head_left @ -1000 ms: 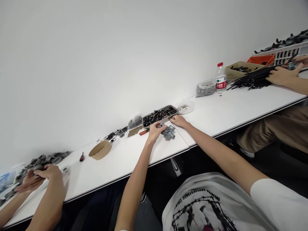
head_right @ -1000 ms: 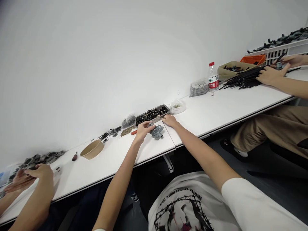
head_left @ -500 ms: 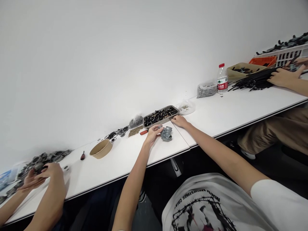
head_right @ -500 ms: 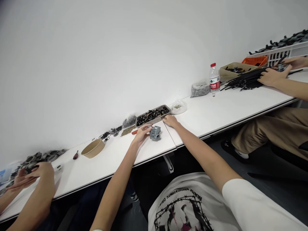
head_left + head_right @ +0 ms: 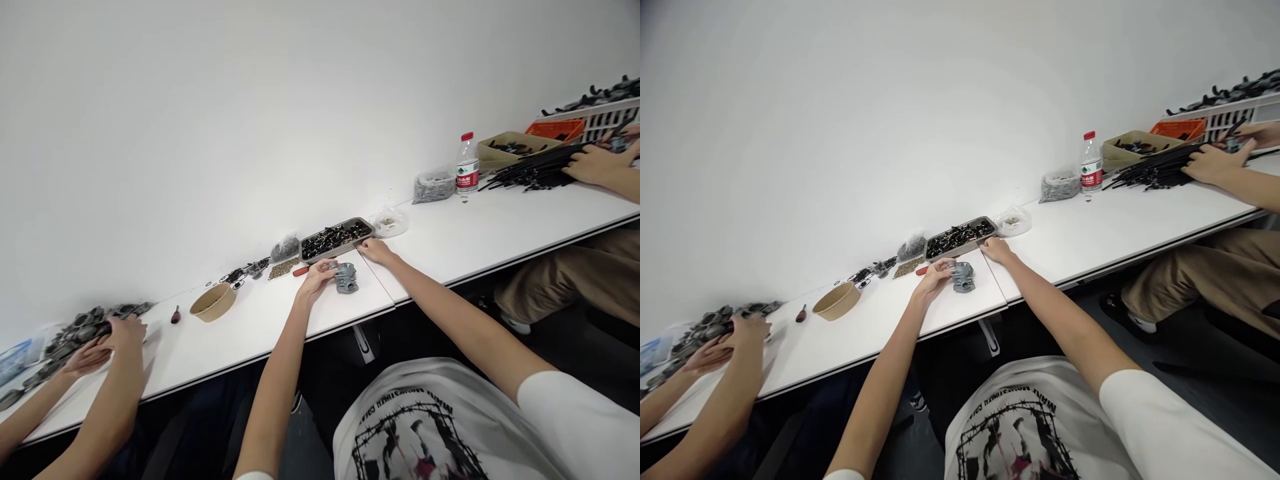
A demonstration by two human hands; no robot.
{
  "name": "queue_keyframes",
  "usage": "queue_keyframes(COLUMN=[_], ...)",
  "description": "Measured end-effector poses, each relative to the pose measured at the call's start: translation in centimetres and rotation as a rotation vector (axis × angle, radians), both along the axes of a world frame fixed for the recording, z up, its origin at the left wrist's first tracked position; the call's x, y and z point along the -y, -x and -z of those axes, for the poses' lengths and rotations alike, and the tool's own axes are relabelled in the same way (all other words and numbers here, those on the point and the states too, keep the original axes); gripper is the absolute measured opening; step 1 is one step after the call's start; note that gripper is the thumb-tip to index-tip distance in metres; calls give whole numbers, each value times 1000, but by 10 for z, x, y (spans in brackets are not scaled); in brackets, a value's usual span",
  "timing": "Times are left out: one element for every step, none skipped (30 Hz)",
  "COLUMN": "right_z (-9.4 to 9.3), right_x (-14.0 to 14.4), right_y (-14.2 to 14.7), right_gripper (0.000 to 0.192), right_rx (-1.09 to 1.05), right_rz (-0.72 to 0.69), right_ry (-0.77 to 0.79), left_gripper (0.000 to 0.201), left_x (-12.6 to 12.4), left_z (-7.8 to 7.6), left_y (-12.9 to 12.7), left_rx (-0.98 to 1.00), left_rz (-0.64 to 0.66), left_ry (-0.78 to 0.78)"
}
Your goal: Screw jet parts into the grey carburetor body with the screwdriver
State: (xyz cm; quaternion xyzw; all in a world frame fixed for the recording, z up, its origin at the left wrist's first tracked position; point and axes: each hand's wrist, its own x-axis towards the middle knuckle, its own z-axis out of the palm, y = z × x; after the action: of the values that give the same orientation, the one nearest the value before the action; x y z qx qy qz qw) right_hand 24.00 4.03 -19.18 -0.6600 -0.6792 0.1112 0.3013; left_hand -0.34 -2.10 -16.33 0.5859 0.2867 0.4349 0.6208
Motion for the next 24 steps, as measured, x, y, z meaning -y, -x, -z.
queue_keyframes(right_z=[0,0,-1,-1,-1,-1,-1,-1,-1,-1,-1,-1,0,0,0,0,1,1,1,1,1,1,1,1], right_x=[0,0,0,0,0,0,1,1,1,1,1,1,1,1,1,0,0,0,-1,-1,-1,-1,-1,-1], right_y=[0,0,0,0,1,1,1,0,0,0,0,0,0,0,0,0,0,-1,-1,-1,-1,-1,-1,-1], right_gripper=[31,31,31,31,31,31,31,32,32,31,31,31,31,32,32,32,32,32,32,32,32,32,32,33], right_rx=[0,1,1,2,2,1,0,-1,-2,-3,-3,-4,-5,-7,-8,-10,-11,-11,-12,-12,-12,-12,-11,-10], right_rz=[0,1,1,0,0,-1,-1,0,0,0,1,0,0,0,-1,-3,-5,-7,-9,-11,-13,-14,-14,-14], right_ry=[-2,-4,-5,-5,-5,-4,-3,-2,-1,0,0,1,1,1,1,0,-1,-3,-4,-4,-4,-4,-4,-5], left_gripper=[46,46,45,45,44,44,43,43,43,42,42,41,41,41,41,41,41,41,41,41,41,41,41,43], left_x=[-1,-1,-2,-3,-3,-3,-3,-3,-2,-1,0,1,2,3,4,4,4,4,3,3,3,3,2,2], left_z=[0,1,1,1,1,1,1,0,0,-1,-2,-2,-3,-3,-3,-4,-4,-3,-3,-3,-2,-2,-1,-2], left_y=[1,2,3,4,5,6,7,8,9,10,10,11,11,11,11,11,11,11,11,11,12,12,13,14], left_rx=[-4,-7,-10,-13,-15,-18,-22,-25,-28,-31,-33,-34,-36,-38,-41,-44,-46,-48,-49,-50,-52,-55,-58,-63], left_rz=[8,14,19,26,34,45,59,74,90,104,117,127,136,143,149,155,159,163,166,170,174,180,187,196], left_ry=[2,3,4,4,6,7,10,13,17,20,23,26,28,30,30,30,29,27,24,21,18,16,15,15])
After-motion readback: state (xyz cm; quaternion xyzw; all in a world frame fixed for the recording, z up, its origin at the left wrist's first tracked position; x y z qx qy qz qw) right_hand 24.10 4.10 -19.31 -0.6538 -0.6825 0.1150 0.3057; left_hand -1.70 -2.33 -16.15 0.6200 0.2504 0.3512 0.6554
